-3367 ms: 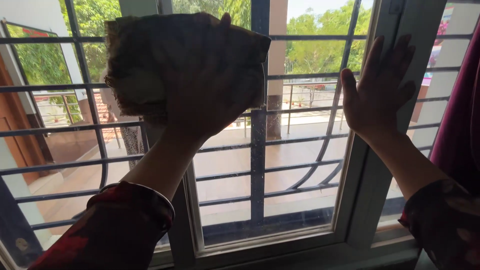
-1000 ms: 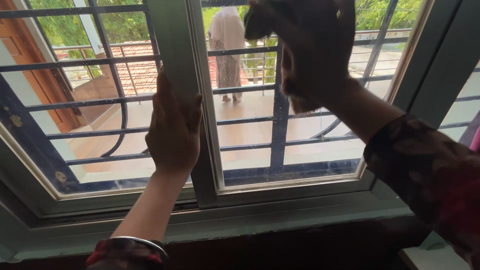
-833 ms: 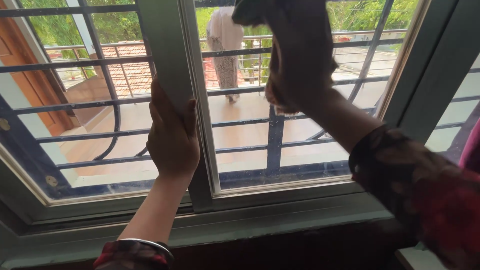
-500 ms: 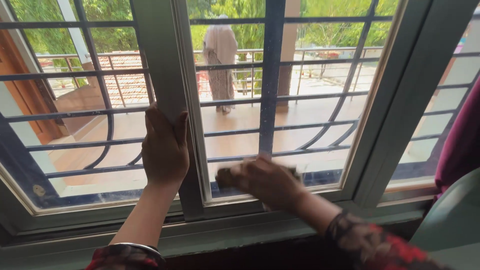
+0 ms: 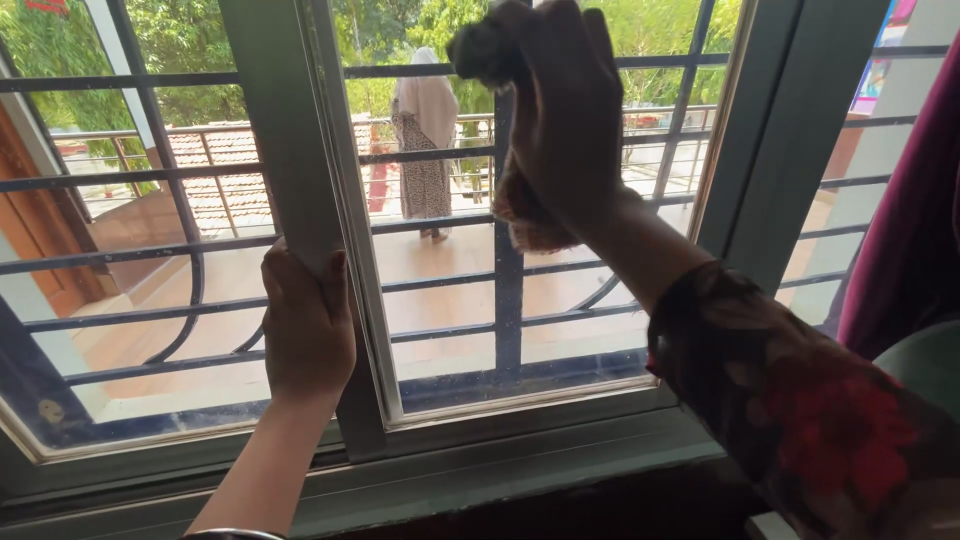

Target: Cleaning a glass window with a cloth.

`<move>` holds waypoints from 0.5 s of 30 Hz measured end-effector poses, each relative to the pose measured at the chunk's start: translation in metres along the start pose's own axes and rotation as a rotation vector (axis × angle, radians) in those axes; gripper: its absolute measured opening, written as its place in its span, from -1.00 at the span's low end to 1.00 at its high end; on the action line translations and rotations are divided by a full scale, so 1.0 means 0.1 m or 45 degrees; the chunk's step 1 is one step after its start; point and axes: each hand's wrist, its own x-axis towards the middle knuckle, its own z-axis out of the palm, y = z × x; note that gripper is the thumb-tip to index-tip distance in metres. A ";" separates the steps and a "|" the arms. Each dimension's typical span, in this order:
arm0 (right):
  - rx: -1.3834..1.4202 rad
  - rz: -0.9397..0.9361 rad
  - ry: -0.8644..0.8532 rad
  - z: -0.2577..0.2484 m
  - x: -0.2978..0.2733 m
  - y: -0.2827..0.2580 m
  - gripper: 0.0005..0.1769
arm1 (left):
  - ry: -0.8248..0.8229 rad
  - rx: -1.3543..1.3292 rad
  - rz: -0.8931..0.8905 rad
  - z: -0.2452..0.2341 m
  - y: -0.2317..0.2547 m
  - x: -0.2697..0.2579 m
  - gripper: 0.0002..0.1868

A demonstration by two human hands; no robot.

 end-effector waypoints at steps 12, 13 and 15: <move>0.141 -0.191 -0.566 0.09 -1.33 -0.66 -0.50 | -0.060 -0.031 -0.047 -0.06 0.04 0.01 -0.56; 0.143 -0.230 -0.665 0.04 -1.38 -0.74 -0.51 | -0.079 -0.020 -0.070 -0.07 0.04 0.02 -0.55; 0.201 -0.155 -0.700 0.06 -1.42 -0.75 -0.55 | -0.096 0.000 -0.076 -0.07 0.02 0.03 -0.54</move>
